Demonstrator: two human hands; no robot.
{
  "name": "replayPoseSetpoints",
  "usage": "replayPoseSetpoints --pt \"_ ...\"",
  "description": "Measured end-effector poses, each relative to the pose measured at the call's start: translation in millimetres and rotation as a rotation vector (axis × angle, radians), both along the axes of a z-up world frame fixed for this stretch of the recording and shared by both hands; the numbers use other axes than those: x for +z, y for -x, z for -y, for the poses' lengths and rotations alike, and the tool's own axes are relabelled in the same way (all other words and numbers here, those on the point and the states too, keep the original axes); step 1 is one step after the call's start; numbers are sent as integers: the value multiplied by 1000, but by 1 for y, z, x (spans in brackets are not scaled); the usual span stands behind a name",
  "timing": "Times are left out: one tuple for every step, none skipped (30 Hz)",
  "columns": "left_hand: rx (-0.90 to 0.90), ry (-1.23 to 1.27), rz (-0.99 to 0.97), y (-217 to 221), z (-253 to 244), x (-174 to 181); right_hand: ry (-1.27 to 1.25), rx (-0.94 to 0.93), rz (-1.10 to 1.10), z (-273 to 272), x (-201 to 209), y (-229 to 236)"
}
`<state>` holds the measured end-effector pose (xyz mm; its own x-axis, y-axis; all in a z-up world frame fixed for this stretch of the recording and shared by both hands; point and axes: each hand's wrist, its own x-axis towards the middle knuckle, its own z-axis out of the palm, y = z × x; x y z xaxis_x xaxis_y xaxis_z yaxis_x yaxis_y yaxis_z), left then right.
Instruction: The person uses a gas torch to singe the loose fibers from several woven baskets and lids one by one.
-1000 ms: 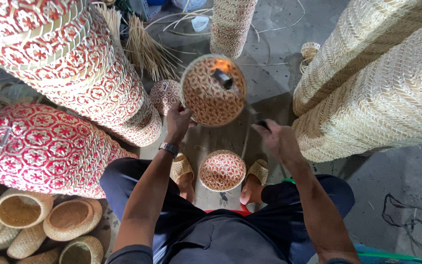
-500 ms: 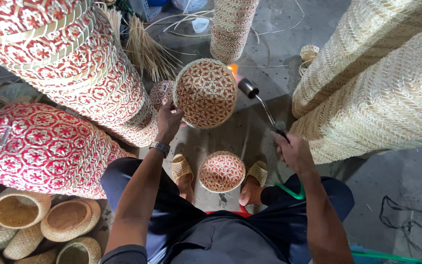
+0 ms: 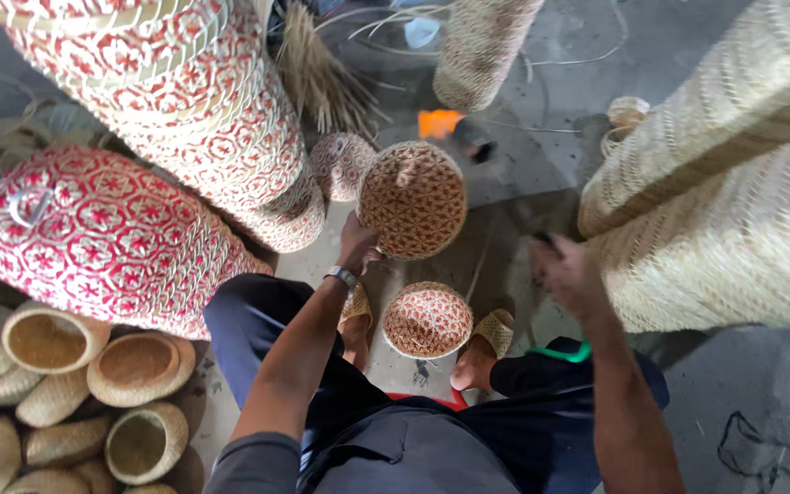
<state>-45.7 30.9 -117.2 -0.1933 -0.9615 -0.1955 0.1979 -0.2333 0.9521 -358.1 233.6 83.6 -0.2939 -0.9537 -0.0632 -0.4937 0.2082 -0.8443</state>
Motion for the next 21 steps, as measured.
replayPoseSetpoints --pt "68 3 257 0 2 -16 -74 -88 26 1 1 9" --pt "133 6 514 5 5 -30 -148 -175 50 2 4 17" --pt "191 7 775 8 7 -43 -138 -189 65 2 5 23" --pt "210 107 830 8 10 -54 -128 -202 80 1 8 29" --pt "223 210 885 7 12 -63 -118 -221 97 1 8 32" --pt "235 315 939 6 13 -71 -97 -240 147 5 8 35" --pt "126 487 993 1 8 -80 -80 -264 196 6 8 38" --pt "12 658 1039 -6 0 -88 -63 -288 246 9 7 40" --pt "-109 828 1073 -9 -10 -96 -53 -280 238 11 4 42" --pt "-285 604 1180 -11 -23 -103 -43 -271 230 13 2 43" --pt "-454 377 1272 -12 -33 -109 -26 -261 222 17 0 45" --pt "-620 142 1349 -13 -38 -115 -37 -269 225 20 -3 44" --pt "-604 114 1332 -13 -40 -121 -52 -275 228 23 -7 43" --pt "-587 86 1315 -14 -40 -128 -67 -282 231 27 -11 42" --pt "-574 58 1299 -15 -41 -134 -89 -268 246 30 -13 43" --pt "-483 106 1238 -17 -42 -141 -112 -254 261 34 -16 43" --pt "-391 156 1173 -17 -41 -148 -131 -242 273 37 -16 43" --pt "-300 205 1107 -16 -40 -155 -135 -240 244 39 -17 42" --pt "-253 344 1117 -11 -33 -159 -132 -235 214 42 -15 41" --pt "-205 483 1122 -5 -26 -163 -129 -230 183 45 -13 40" --pt "-158 620 1122 1 -21 -164 -135 -238 187 47 -11 39"
